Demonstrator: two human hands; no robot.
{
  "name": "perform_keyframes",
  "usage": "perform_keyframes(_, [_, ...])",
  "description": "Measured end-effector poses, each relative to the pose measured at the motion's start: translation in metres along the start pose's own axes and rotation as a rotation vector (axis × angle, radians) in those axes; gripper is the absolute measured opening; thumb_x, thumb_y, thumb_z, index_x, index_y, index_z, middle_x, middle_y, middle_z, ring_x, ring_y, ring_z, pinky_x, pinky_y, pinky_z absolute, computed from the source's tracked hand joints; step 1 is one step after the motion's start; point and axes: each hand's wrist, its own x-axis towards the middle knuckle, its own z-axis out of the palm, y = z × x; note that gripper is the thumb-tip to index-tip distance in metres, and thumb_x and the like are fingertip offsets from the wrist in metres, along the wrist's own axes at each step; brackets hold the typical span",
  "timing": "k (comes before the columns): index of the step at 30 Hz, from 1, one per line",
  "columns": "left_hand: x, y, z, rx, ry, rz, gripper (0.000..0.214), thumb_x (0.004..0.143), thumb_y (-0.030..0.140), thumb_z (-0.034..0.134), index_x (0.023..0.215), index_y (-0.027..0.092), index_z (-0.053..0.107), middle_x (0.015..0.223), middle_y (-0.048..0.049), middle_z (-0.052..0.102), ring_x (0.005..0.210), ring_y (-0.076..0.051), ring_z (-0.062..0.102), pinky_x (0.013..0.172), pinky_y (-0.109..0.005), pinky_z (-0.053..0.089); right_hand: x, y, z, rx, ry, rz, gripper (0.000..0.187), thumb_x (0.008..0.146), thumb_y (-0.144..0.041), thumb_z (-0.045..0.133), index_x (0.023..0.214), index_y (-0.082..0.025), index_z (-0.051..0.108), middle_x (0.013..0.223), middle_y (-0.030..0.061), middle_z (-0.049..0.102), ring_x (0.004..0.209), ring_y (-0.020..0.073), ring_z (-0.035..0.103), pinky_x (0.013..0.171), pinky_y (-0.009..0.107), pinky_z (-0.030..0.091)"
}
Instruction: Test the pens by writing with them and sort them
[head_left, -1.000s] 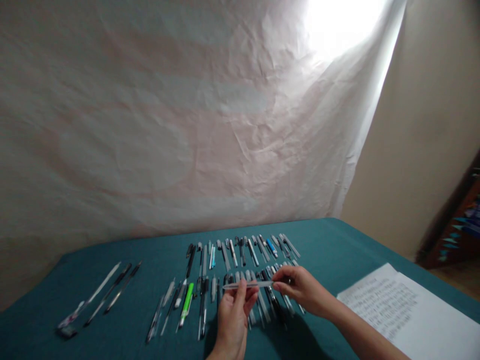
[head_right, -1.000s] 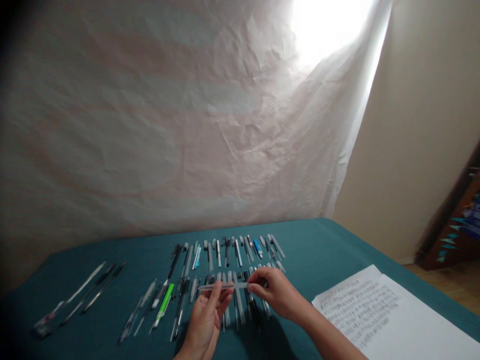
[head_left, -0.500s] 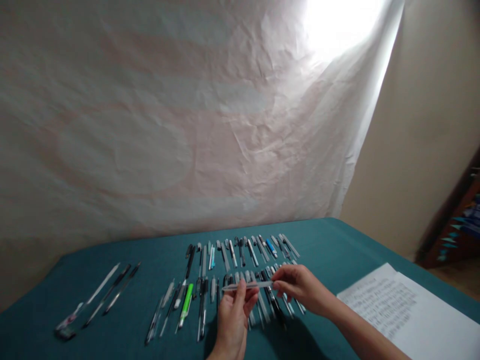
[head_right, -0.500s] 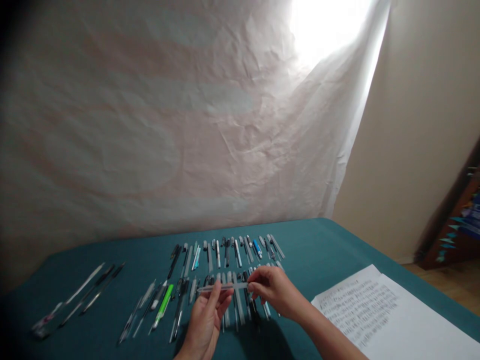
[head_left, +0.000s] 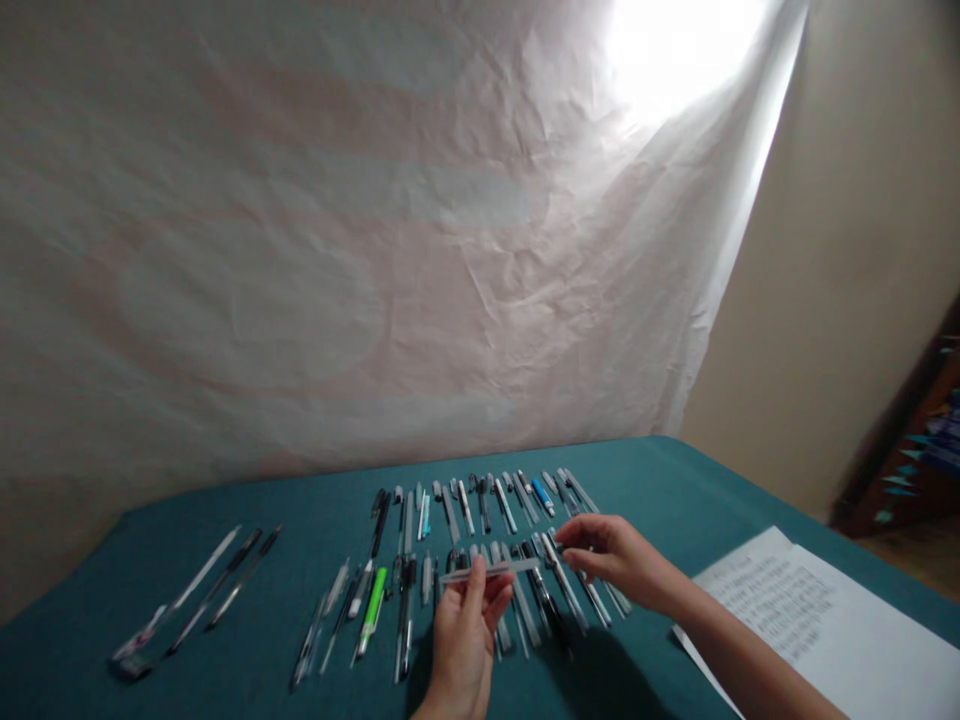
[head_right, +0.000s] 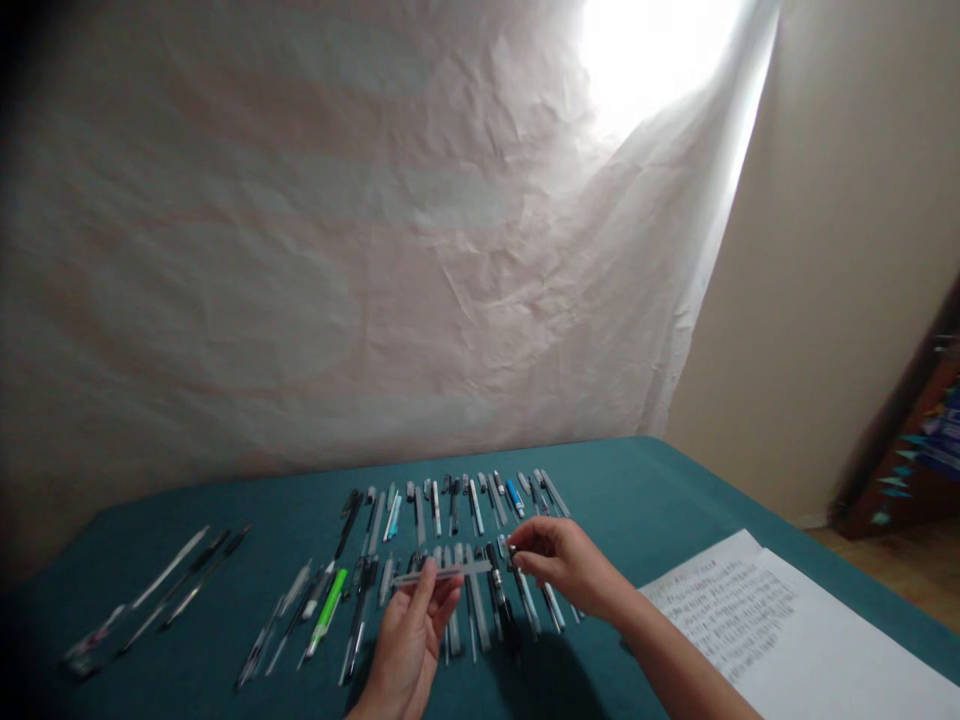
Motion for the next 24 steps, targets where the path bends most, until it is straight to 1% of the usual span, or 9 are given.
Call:
perform_keyframes(1, [0.0,0.0,0.0,-0.001,-0.001,-0.001,0.01,0.079,0.019,0.058,0.081,0.01,0.058,0.078,-0.0091,0.068,0.072,-0.013,0.065,0.064,-0.021,0.055,0.002,0.005,-0.007,-0.046,0.021,0.008,0.017,0.072,-0.025,0.055,0.086,-0.014,0.058,0.069,0.0008,0.059,0.057,0.011,0.053,0.051,0.02,0.043])
perform_keyframes(3, [0.0,0.0,0.0,-0.003,-0.002,-0.003,0.01,0.079,0.019,0.058,0.081,0.009,0.058,0.078,-0.0093,0.068,0.072,-0.013,0.065,0.064,-0.021,0.054,0.006,0.018,-0.024,-0.203,0.108,0.035,0.018,0.072,-0.027,0.054,0.084,-0.014,0.059,0.069,0.0022,0.061,0.059,0.0127,0.055,0.052,0.021,0.043])
perform_keyframes(6, [-0.001,0.001,0.0,-0.002,-0.015,-0.012,0.01,0.078,0.019,0.058,0.081,0.009,0.059,0.079,-0.0096,0.068,0.074,-0.014,0.065,0.066,-0.022,0.054,0.01,0.043,-0.046,-0.571,0.263,0.107,0.015,0.072,-0.026,0.053,0.078,-0.015,0.061,0.068,0.0031,0.063,0.061,0.0143,0.056,0.055,0.022,0.04])
perform_keyframes(8, [-0.002,0.001,0.0,0.0,-0.016,-0.017,0.01,0.078,0.019,0.058,0.081,0.009,0.059,0.079,-0.0095,0.068,0.074,-0.014,0.065,0.066,-0.022,0.055,0.011,0.057,-0.054,-0.728,0.291,0.15,0.012,0.07,-0.024,0.054,0.074,-0.016,0.062,0.067,0.0034,0.063,0.063,0.0149,0.057,0.057,0.022,0.038])
perform_keyframes(10, [-0.001,0.0,-0.001,0.002,-0.012,-0.017,0.01,0.078,0.019,0.058,0.081,0.009,0.059,0.079,-0.0092,0.068,0.073,-0.014,0.065,0.065,-0.022,0.055,0.011,0.067,-0.056,-0.78,0.287,0.174,0.009,0.067,-0.022,0.056,0.071,-0.017,0.063,0.067,0.0034,0.064,0.064,0.0151,0.057,0.057,0.022,0.036])
perform_keyframes(13, [0.0,-0.002,-0.002,0.008,-0.02,-0.012,0.01,0.078,0.019,0.058,0.081,0.01,0.059,0.079,-0.009,0.068,0.073,-0.014,0.065,0.064,-0.022,0.055,0.011,0.074,-0.051,-0.813,0.281,0.187,0.009,0.067,-0.023,0.057,0.072,-0.019,0.063,0.068,0.0026,0.064,0.065,0.0149,0.056,0.057,0.021,0.034])
perform_keyframes(18, [0.001,-0.003,-0.003,0.017,-0.037,-0.006,0.011,0.077,0.02,0.06,0.081,0.01,0.06,0.079,-0.0086,0.068,0.075,-0.015,0.065,0.066,-0.023,0.055,0.011,0.077,-0.041,-0.876,0.288,0.207,0.008,0.068,-0.023,0.057,0.074,-0.021,0.062,0.073,0.002,0.064,0.069,0.0151,0.056,0.057,0.021,0.03])
perform_keyframes(24, [0.0,-0.002,-0.001,0.029,-0.036,-0.013,0.011,0.078,0.02,0.059,0.08,0.01,0.06,0.079,-0.0092,0.068,0.074,-0.015,0.065,0.065,-0.022,0.055,0.009,0.078,-0.043,-0.923,0.303,0.224,0.009,0.069,-0.027,0.057,0.077,-0.022,0.061,0.076,0.0022,0.063,0.071,0.0162,0.056,0.056,0.021,0.029])
